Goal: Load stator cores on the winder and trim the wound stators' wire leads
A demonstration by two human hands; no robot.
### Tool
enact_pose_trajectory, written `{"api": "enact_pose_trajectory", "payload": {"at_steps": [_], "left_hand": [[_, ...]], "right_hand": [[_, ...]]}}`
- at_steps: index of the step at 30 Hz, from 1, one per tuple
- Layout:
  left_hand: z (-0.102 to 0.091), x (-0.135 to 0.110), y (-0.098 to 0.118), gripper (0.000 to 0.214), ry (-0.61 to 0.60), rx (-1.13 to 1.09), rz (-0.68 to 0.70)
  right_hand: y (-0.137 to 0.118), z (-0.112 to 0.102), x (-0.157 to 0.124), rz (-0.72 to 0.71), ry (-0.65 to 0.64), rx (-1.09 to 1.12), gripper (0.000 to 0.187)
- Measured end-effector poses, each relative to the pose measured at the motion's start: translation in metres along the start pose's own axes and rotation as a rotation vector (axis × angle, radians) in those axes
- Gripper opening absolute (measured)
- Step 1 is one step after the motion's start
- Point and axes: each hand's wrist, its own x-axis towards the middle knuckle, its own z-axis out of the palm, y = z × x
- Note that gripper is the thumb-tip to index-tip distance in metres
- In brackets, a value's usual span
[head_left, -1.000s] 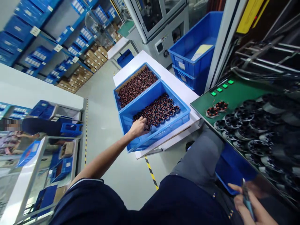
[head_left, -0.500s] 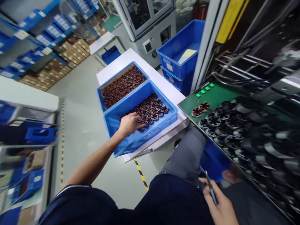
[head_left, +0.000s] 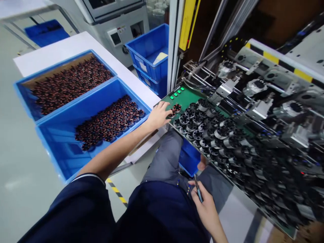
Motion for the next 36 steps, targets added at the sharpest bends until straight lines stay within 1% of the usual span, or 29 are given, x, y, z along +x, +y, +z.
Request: {"api": "enact_pose_trajectory", "payload": {"at_steps": [2,4,6,7,9,11,13,15,16,18,21,25,28,31,33,34,36], "left_hand": [[0.004,0.004,-0.007,0.026,0.002,-0.008,-0.012],[0.001,0.0,-0.01,0.019,0.058,-0.039,-0.044],[-0.005,-0.012,-0.003,0.019,0.192,-0.116,-0.082],[-0.009,-0.022,0.006,0.023,0.269,-0.178,-0.079],[-0.019,-0.045,0.036,0.031,0.386,-0.352,-0.002],[-0.031,-0.071,0.077,0.031,0.4,-0.567,0.112],[-0.042,-0.094,0.121,0.025,0.332,-0.763,0.211],[-0.05,-0.111,0.157,0.021,0.261,-0.893,0.277],[-0.052,-0.118,0.17,0.019,0.233,-0.934,0.299],[-0.053,-0.126,0.187,0.018,0.2,-0.97,0.326],[-0.052,-0.132,0.196,0.02,0.178,-0.965,0.353],[-0.051,-0.137,0.197,0.018,0.163,-0.846,0.363],[-0.048,-0.141,0.198,0.017,0.192,-0.748,0.375],[-0.041,-0.142,0.194,0.018,0.246,-0.638,0.396],[-0.036,-0.141,0.189,0.017,0.302,-0.553,0.415],[-0.034,-0.14,0.185,0.017,0.336,-0.519,0.43],[-0.029,-0.138,0.178,0.016,0.407,-0.473,0.464]], "right_hand": [[0.013,-0.004,-0.007,0.035,0.04,0.036,0.062],[0.021,-0.004,-0.013,0.076,0.07,0.067,0.064],[0.02,-0.003,-0.016,0.109,0.089,0.119,0.063],[0.016,-0.002,-0.016,0.115,0.099,0.158,0.062],[0.0,0.0,-0.013,0.091,0.115,0.26,0.056],[-0.022,-0.002,-0.006,0.021,0.167,0.388,0.047],[-0.045,-0.008,0.004,-0.085,0.266,0.514,0.037],[-0.067,-0.016,0.013,-0.18,0.354,0.598,0.029],[-0.077,-0.021,0.016,-0.22,0.381,0.625,0.026],[-0.093,-0.031,0.019,-0.29,0.385,0.614,0.021],[-0.104,-0.039,0.018,-0.334,0.348,0.531,0.021],[-0.102,-0.037,0.017,-0.309,0.311,0.544,0.019],[-0.1,-0.036,0.018,-0.287,0.262,0.579,0.013],[-0.099,-0.045,0.02,-0.223,0.197,0.583,0.009],[-0.097,-0.054,0.021,-0.181,0.106,0.562,0.008],[-0.094,-0.059,0.021,-0.172,0.04,0.562,0.01],[-0.089,-0.066,0.022,-0.159,-0.109,0.656,0.015]]}}
